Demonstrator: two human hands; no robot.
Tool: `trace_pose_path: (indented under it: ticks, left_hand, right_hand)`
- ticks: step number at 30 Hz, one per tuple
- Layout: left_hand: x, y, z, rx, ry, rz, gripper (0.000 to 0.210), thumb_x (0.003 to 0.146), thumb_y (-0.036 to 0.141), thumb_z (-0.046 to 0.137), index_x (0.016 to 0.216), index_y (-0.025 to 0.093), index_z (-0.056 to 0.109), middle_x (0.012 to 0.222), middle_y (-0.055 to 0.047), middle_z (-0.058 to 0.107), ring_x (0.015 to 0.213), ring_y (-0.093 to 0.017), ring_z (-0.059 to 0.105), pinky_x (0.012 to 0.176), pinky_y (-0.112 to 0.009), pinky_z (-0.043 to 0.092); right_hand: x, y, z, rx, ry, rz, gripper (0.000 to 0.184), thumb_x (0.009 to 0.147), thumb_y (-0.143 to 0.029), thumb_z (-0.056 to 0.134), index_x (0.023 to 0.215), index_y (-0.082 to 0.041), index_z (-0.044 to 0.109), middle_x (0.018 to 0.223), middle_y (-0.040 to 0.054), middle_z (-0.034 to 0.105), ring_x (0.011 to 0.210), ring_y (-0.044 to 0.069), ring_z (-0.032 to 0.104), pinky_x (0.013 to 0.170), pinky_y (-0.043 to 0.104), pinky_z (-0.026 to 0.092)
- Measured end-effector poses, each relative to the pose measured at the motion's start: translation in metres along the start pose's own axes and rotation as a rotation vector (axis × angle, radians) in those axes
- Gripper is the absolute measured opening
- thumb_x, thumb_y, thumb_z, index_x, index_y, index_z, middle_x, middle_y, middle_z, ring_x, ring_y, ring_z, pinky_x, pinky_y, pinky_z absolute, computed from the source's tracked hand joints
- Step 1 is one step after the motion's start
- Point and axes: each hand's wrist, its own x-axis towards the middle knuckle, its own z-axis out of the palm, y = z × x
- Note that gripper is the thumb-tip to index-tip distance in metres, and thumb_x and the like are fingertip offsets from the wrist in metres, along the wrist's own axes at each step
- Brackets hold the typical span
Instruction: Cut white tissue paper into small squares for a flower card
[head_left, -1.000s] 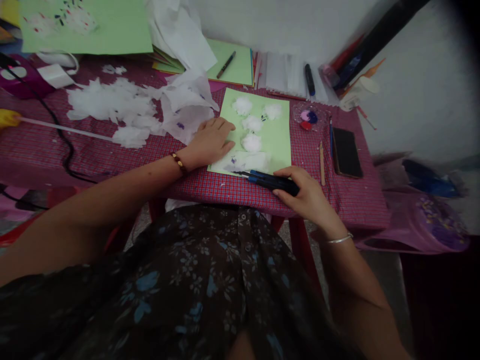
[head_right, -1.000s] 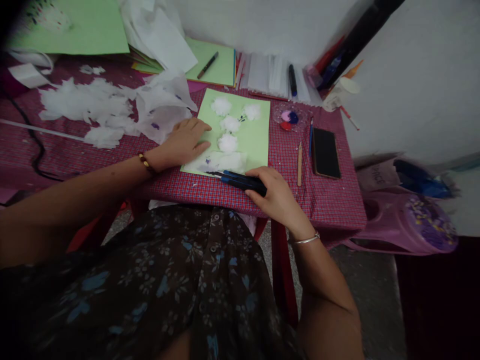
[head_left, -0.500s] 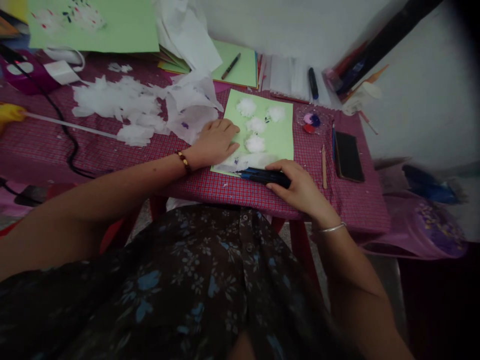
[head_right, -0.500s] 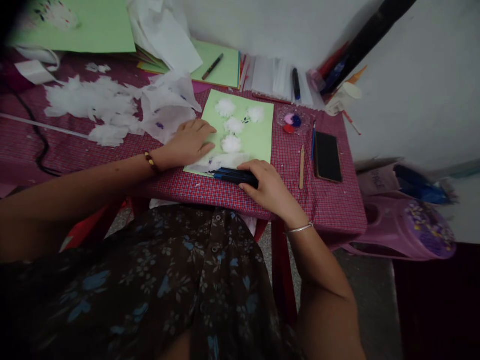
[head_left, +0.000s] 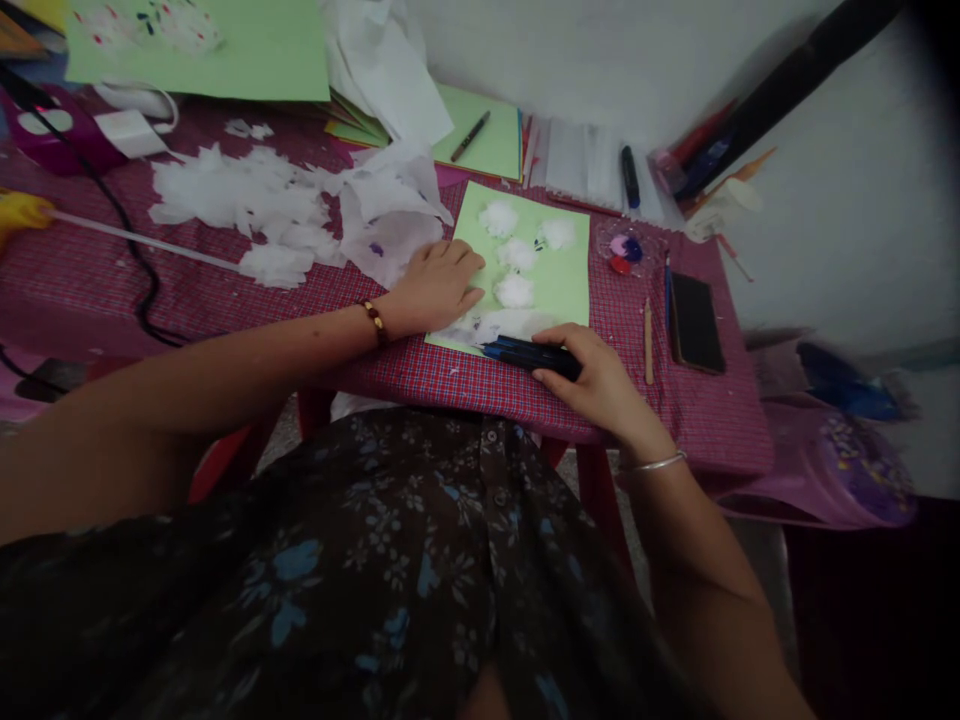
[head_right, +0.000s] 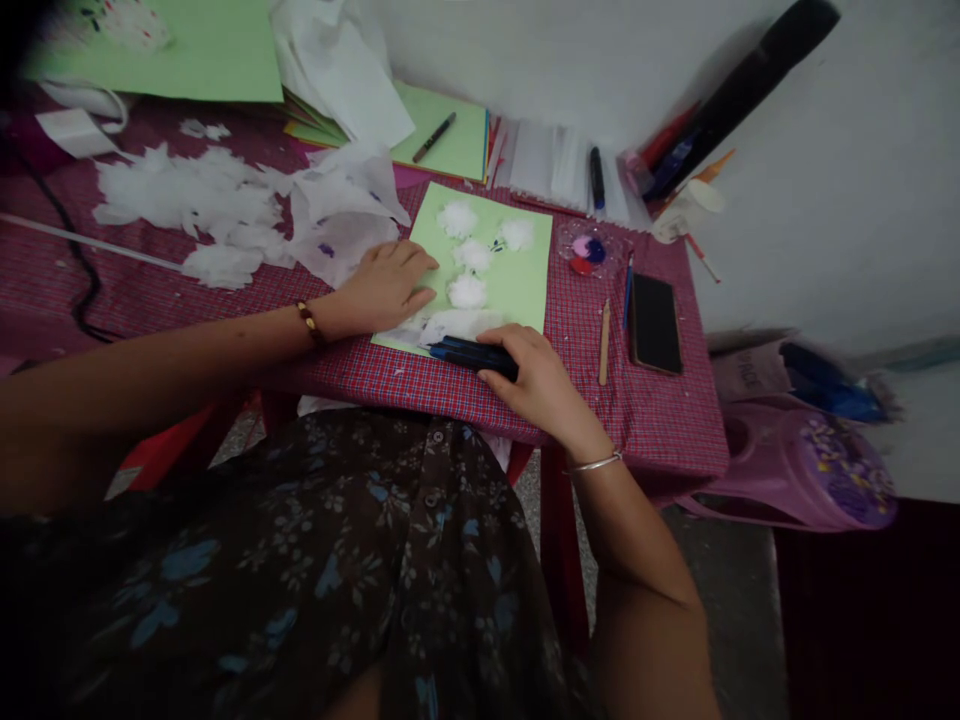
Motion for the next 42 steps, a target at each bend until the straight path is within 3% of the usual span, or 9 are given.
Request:
trace_pose_path:
  ticks: [10,17,22,30,34,38,42]
  left_hand:
    - [0.005,0.000,-0.008,0.036,-0.072,0.012,0.039,0.095,0.034,0.050,0.126,0.014,0.060,0.129,-0.018,0.058,0.121,-0.036,0.053,0.102,-0.051,0.042]
    - [0.007,-0.001,-0.011,0.117,-0.048,0.113,0.044,0.101,0.046,0.037,0.117,0.015,0.064,0.122,-0.017,0.062,0.117,-0.035,0.054,0.110,-0.057,0.030]
    - [0.004,0.001,-0.008,0.187,-0.035,0.147,0.049,0.101,0.050,0.036,0.117,0.013,0.063,0.120,-0.018,0.061,0.114,-0.034,0.055,0.109,-0.054,0.030]
    - [0.009,-0.001,-0.006,0.120,-0.109,0.132,0.051,0.096,0.054,0.039,0.126,0.018,0.060,0.128,-0.017,0.058,0.120,-0.036,0.050,0.104,-0.055,0.034]
    - [0.006,-0.001,-0.004,-0.010,-0.085,0.093,0.054,0.096,0.054,0.037,0.140,0.025,0.050,0.143,-0.007,0.052,0.128,-0.031,0.041,0.112,-0.053,0.026]
    - [0.002,0.000,-0.004,-0.057,-0.070,0.068,0.060,0.096,0.053,0.035,0.149,0.025,0.038,0.152,-0.004,0.045,0.134,-0.029,0.035,0.115,-0.051,0.021]
    - [0.002,-0.001,-0.001,-0.076,-0.054,0.061,0.062,0.095,0.056,0.032,0.149,0.026,0.040,0.153,-0.004,0.043,0.136,-0.029,0.035,0.116,-0.049,0.020]
  right_hand:
    - [0.001,0.000,-0.001,0.002,-0.013,-0.041,0.032,0.086,-0.019,0.066,0.117,-0.025,0.062,0.114,0.0074,0.069,0.108,0.031,0.063,0.095,0.050,0.050]
    - [0.000,0.002,0.000,-0.003,-0.007,-0.020,0.036,0.085,-0.020,0.068,0.119,-0.027,0.062,0.115,0.0074,0.069,0.109,0.031,0.063,0.095,0.052,0.050]
    - [0.006,-0.001,0.002,0.011,-0.020,-0.035,0.034,0.085,-0.019,0.066,0.118,-0.026,0.062,0.114,0.0076,0.069,0.108,0.030,0.063,0.095,0.051,0.050]
    - [0.011,-0.002,0.001,0.003,-0.056,-0.052,0.033,0.086,-0.019,0.066,0.118,-0.027,0.062,0.114,0.0071,0.069,0.108,0.030,0.063,0.095,0.051,0.050]
    - [0.012,-0.002,0.000,-0.004,-0.067,-0.043,0.034,0.087,-0.019,0.066,0.119,-0.027,0.062,0.116,0.0069,0.068,0.109,0.031,0.062,0.096,0.052,0.049]
    - [0.013,-0.005,-0.001,0.007,-0.073,-0.037,0.038,0.086,-0.018,0.066,0.122,-0.028,0.061,0.119,0.0069,0.068,0.111,0.032,0.061,0.097,0.053,0.049]
    - [0.003,-0.016,0.003,0.019,-0.049,-0.047,0.036,0.087,-0.020,0.067,0.122,-0.028,0.061,0.115,0.0075,0.067,0.110,0.032,0.062,0.096,0.052,0.050]
